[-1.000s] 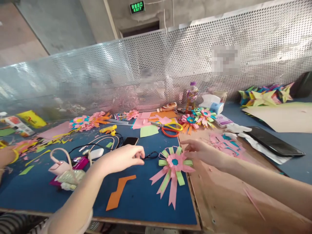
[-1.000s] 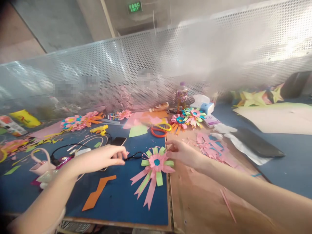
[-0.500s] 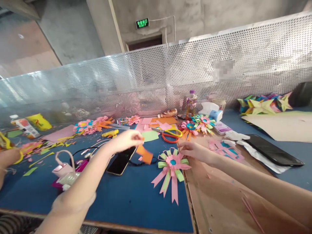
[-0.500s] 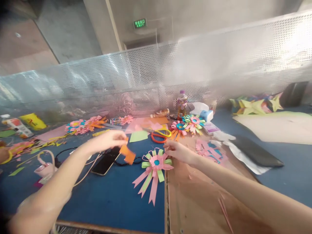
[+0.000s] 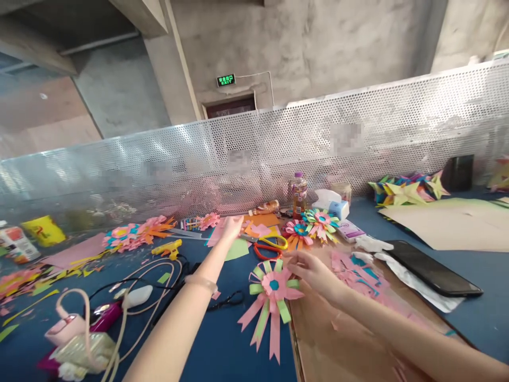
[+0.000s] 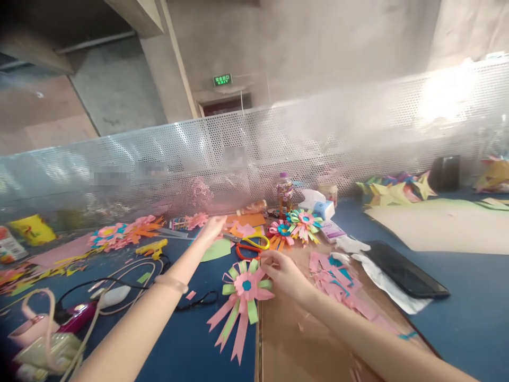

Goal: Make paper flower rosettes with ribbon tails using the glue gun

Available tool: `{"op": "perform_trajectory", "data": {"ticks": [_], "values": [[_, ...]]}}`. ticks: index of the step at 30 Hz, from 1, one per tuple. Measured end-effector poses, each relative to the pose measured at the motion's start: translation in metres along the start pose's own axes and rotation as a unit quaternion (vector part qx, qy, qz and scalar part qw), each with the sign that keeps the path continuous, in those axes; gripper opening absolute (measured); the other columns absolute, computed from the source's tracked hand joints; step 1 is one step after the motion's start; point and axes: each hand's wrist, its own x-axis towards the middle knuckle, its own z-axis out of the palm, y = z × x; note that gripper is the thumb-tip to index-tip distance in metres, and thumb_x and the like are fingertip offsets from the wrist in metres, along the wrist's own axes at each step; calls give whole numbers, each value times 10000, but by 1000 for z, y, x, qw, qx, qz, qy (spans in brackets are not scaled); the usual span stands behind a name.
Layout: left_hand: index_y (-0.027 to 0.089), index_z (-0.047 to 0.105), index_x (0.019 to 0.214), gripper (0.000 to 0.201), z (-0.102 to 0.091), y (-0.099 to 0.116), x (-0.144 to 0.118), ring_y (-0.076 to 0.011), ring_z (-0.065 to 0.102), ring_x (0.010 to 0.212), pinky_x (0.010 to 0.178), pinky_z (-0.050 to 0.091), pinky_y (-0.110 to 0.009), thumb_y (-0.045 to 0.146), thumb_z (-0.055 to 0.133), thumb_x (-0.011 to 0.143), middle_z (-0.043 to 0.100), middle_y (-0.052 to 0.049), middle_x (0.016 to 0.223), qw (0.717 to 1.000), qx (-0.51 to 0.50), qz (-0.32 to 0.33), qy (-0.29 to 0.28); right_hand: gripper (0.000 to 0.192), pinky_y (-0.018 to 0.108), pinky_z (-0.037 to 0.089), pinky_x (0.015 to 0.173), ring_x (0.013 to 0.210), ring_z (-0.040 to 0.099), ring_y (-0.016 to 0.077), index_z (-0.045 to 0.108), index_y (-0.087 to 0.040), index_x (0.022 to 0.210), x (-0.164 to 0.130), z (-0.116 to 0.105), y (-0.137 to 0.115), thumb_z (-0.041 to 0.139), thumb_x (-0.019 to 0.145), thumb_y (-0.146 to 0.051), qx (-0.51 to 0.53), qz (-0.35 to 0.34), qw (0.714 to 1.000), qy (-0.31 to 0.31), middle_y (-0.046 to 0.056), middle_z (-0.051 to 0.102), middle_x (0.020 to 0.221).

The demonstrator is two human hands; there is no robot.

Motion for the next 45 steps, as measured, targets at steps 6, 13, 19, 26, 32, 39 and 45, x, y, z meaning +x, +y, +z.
{"op": "perform_trajectory", "data": {"ticks": [6,13,19,26,32,39,45], "values": [[136,587,1022,732,-10,0,-46,-169,629,739,632,495,-275,751,267,789,648,-127,984,989,-97,-33,-107,323,314,495,759,802,631,153,542,-166,1087,22,-20,-52,559,815,-339,-7,-56,998,28,40,611,922],[164,560,1109,655,4,-6,-108,-253,591,1006,758,493,-325,705,444,759,608,-131,1125,935,-245,37,-254,310,326,479,828,874,631,163,534,-198,1133,42,-23,-91,535,835,-286,-70,-163,984,33,31,626,917],[154,566,990,349,21,-8,-122,-231,557,1078,909,421,-325,320,695,711,627,-86,1082,970,-193,59,-133,293,296,488,684,745,611,144,557,-181,1093,40,-6,-84,523,822,-288,-82,-146,983,78,15,585,833],[140,609,966,359,29,-11,-125,-237,610,942,856,432,-345,347,697,687,663,-85,948,985,-147,29,-85,312,279,508,603,735,576,150,533,-182,1111,39,2,-76,502,834,-323,-100,-138,982,80,24,579,806],[137,636,951,271,29,-11,-124,-230,607,965,897,420,-342,278,656,720,673,-82,972,975,-194,63,-86,518,325,524,732,910,592,185,417,-184,1261,36,6,-78,543,828,-438,-96,-97,989,58,84,583,1038],[132,632,985,274,24,-8,-125,-218,609,962,923,411,-353,223,643,727,671,-81,994,972,-209,73,-72,582,340,511,808,907,620,182,394,-167,1272,36,13,-76,650,771,-320,-29,-7,1000,-4,92,608,1071],[139,648,982,338,22,-14,-120,-238,619,942,906,417,-369,263,703,673,682,-86,970,978,-196,59,-46,506,369,506,818,861,640,189,454,-205,1219,42,10,-66,647,757,-277,13,-5,1000,6,62,652,999]]}}
